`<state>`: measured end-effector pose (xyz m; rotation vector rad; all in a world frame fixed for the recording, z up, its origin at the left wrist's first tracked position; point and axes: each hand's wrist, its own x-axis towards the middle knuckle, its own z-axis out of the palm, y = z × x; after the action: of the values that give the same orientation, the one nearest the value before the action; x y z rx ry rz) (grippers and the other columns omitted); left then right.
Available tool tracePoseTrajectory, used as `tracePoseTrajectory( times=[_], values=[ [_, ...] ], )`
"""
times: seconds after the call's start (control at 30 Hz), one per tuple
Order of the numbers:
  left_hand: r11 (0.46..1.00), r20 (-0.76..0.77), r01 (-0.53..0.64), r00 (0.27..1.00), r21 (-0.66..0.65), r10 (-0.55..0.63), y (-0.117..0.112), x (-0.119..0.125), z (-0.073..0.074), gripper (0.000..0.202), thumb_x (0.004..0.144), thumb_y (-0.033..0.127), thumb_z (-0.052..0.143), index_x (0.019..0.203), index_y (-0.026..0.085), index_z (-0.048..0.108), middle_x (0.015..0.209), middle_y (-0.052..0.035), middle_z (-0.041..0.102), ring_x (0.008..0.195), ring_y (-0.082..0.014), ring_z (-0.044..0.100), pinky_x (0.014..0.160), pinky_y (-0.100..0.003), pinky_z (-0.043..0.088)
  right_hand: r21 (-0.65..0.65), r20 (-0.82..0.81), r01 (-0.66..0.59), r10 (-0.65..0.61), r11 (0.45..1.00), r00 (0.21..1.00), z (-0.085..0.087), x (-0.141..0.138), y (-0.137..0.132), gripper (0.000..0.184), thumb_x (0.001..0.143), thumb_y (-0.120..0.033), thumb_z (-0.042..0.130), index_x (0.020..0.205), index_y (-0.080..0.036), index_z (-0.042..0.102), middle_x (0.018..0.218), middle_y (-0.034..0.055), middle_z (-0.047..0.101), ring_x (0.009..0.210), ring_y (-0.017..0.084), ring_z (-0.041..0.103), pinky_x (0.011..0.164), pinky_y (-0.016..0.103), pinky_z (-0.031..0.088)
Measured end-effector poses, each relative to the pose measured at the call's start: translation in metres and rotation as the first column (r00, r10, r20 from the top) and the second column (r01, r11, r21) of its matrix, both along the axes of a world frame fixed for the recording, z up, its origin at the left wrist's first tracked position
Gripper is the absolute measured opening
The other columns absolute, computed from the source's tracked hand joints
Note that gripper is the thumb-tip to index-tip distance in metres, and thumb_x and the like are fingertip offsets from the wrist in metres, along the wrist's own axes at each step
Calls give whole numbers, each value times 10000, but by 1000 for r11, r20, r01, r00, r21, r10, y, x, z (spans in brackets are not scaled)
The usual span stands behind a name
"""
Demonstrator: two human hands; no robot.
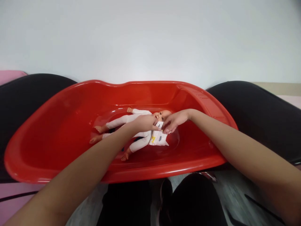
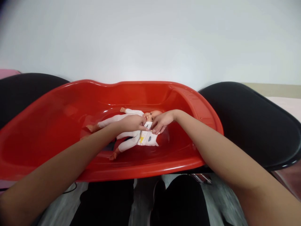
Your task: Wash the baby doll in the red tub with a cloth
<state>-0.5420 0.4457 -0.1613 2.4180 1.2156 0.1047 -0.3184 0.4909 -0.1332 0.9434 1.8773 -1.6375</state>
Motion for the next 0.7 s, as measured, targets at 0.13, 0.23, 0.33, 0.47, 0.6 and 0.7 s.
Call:
tracePoseTrajectory(
  times=[0.13,0.23,0.33,0.47,0.6,0.7],
  values=[
    [986,-56,-165,984,37,167,-4,2,11,176,842,381,600,779,224,651,776,-63,691,699,-238,625,683,-358,438,109,-158,73,-55,991,986,7,1,0,552,771,-473,810,1243,-203,715,1290,81,699,1187,245,662,1025,339,547],
    [875,81,-456,890,161,449,6,-10,17,202,854,411,588,784,223,606,782,-56,687,729,-236,627,674,-345,431,299,-352,258,-145,919,925,7,0,6,467,808,-451,758,1205,-210,718,1230,69,723,1166,234,659,1052,359,513],
    [728,242,-659,749,188,616,18,-27,16,182,878,412,572,861,231,573,816,-50,684,744,-231,624,652,-333,430,525,-443,385,-143,759,885,2,0,12,560,782,-464,761,1274,-216,661,1321,82,669,1248,248,597,1103,372,458],
    [720,352,-689,697,84,625,24,-35,3,128,874,346,597,865,230,544,834,-35,681,797,-217,641,699,-328,458,741,-167,128,-4,660,986,-7,-3,9,921,650,-541,844,1458,-257,503,1461,109,542,1348,346,487,1133,455,409],
    [839,523,-478,660,-261,539,19,-20,-6,134,876,331,620,882,228,535,753,7,647,698,-163,644,650,-288,502,770,118,-121,48,626,992,-14,-8,4,1169,534,-612,885,1529,-240,396,1492,157,462,1376,425,416,1157,550,351],
    [852,544,-238,682,-467,489,13,-12,-6,162,892,377,614,902,222,564,740,1,656,684,-159,661,618,-280,531,763,137,-121,24,635,990,-16,-10,5,1174,550,-578,882,1549,-253,358,1494,150,442,1380,409,403,1151,517,368]
  ],
)
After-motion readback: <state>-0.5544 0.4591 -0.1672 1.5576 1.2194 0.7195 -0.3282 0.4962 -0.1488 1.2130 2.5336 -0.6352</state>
